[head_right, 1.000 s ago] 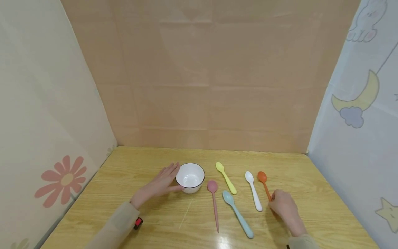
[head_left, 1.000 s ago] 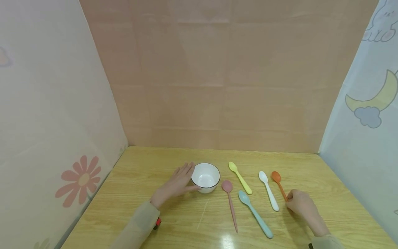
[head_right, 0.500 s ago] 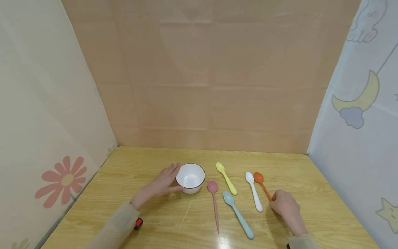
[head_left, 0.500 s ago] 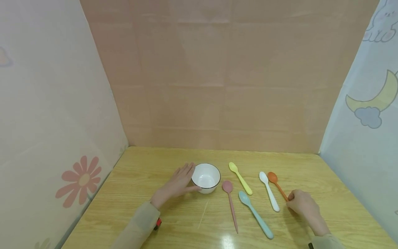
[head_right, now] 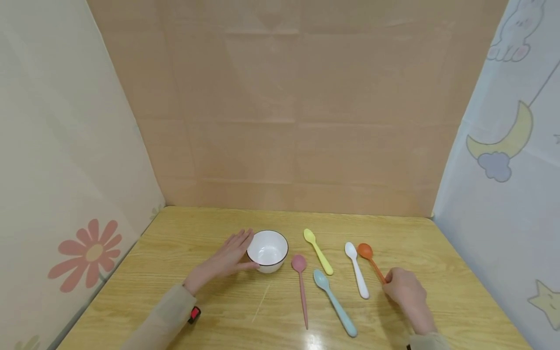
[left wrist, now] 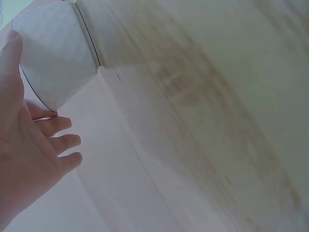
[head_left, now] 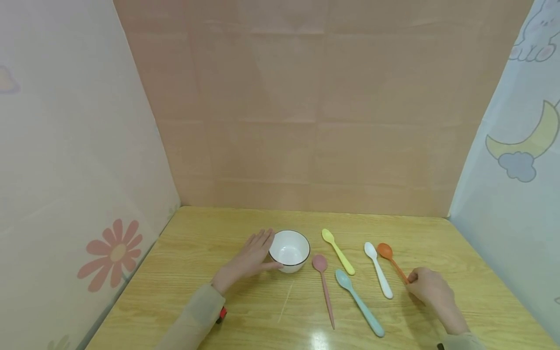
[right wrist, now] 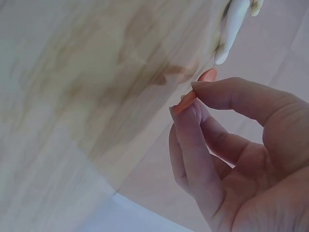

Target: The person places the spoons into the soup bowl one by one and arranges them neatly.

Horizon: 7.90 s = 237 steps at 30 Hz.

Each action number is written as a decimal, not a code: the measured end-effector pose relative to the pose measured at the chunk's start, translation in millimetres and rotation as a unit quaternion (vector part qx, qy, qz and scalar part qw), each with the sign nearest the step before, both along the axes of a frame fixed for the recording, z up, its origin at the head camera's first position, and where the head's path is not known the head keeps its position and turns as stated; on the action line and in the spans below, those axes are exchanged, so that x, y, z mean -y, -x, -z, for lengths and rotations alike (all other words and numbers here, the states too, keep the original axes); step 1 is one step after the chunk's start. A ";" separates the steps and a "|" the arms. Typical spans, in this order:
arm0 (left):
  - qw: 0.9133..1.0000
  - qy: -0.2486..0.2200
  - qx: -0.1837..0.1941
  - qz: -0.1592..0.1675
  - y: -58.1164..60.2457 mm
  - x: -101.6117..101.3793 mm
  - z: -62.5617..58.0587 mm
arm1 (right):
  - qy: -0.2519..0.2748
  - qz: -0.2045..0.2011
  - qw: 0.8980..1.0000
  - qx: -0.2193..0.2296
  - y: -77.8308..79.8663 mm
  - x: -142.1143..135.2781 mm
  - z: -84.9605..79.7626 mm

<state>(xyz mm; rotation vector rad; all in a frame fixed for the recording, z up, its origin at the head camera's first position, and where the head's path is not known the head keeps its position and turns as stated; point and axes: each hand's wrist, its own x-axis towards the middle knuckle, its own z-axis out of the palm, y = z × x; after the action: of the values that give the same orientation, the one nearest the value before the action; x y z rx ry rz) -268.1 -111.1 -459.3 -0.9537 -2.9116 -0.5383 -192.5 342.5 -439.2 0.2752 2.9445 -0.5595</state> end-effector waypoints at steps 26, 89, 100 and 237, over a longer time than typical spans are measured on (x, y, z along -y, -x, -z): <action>1.000 0.009 -0.007 0.002 1.7 0.1 1.7 | -0.027 -0.046 0.998 -0.018 4.0 -0.3 -30.4; 1.000 0.027 -0.010 -0.005 1.1 -2.0 2.8 | -0.051 -0.133 0.987 -0.076 40.0 84.5 -70.6; 1.000 0.026 -0.007 -0.008 1.3 -2.2 2.4 | -0.060 -0.155 0.981 -0.094 46.1 103.0 -74.5; 0.999 0.035 0.010 -0.016 0.9 -3.7 1.0 | -0.103 -0.239 0.965 -0.040 54.3 225.9 -69.1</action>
<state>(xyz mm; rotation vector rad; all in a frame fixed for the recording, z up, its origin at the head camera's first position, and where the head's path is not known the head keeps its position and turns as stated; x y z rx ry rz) -269.0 -107.3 -460.3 -0.9140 -2.9753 -0.4493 -246.8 116.6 -370.1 -0.4416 2.9828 -0.1998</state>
